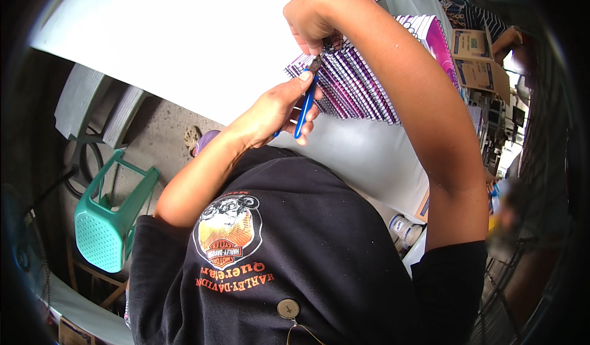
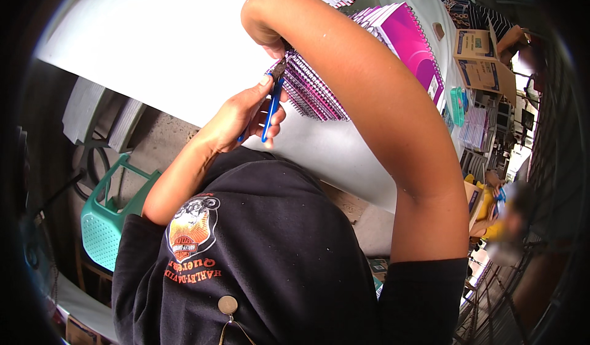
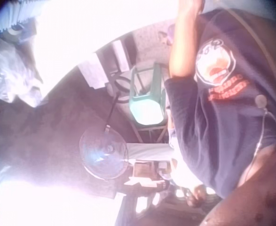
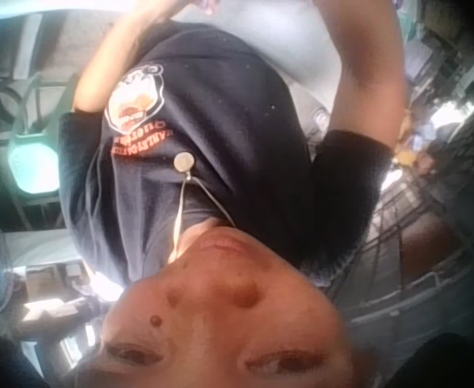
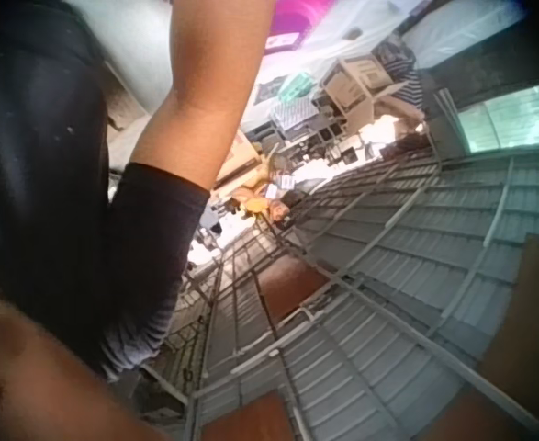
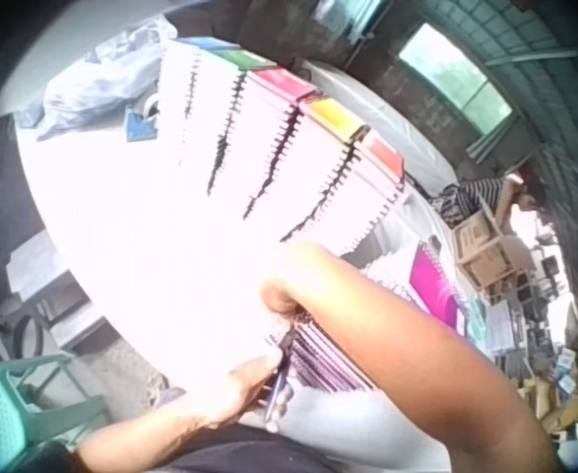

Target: The person uses pliers to trim the spiral binding of a stack of purple notebooks. They then place the trimmed notebooks into a clear plastic bag and arrange them on a table alongside stacks of other colorful notebooks. The person also handles a cardboard box and a tape dispenser during the process.

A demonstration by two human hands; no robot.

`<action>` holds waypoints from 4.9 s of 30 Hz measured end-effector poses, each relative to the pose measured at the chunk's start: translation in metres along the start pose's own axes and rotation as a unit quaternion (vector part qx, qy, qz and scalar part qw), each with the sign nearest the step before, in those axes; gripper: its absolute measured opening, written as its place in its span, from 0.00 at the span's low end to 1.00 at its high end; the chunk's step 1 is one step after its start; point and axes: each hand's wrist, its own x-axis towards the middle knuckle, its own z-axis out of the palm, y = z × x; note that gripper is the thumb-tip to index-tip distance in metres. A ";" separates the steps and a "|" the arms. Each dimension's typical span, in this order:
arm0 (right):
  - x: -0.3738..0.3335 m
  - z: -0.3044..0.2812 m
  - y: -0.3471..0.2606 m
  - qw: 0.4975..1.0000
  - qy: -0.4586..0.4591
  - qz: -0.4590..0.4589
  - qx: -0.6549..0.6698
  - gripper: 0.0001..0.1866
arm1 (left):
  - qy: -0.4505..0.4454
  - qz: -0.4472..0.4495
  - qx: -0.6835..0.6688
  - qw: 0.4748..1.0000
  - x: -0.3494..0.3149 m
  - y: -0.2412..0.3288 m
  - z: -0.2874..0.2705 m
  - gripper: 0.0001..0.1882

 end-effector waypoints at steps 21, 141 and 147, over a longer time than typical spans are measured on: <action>-0.022 -0.008 0.001 0.997 -0.030 0.004 -0.064 0.14 | -0.019 0.016 -0.007 1.000 -0.003 0.007 0.012 0.30; -0.090 0.018 0.046 0.931 0.350 -0.090 0.049 0.08 | -0.031 0.064 -0.025 0.997 -0.011 0.044 0.068 0.28; -0.085 0.020 0.046 0.924 0.365 -0.096 0.060 0.07 | 0.113 0.049 -0.034 0.992 -0.010 0.055 0.106 0.29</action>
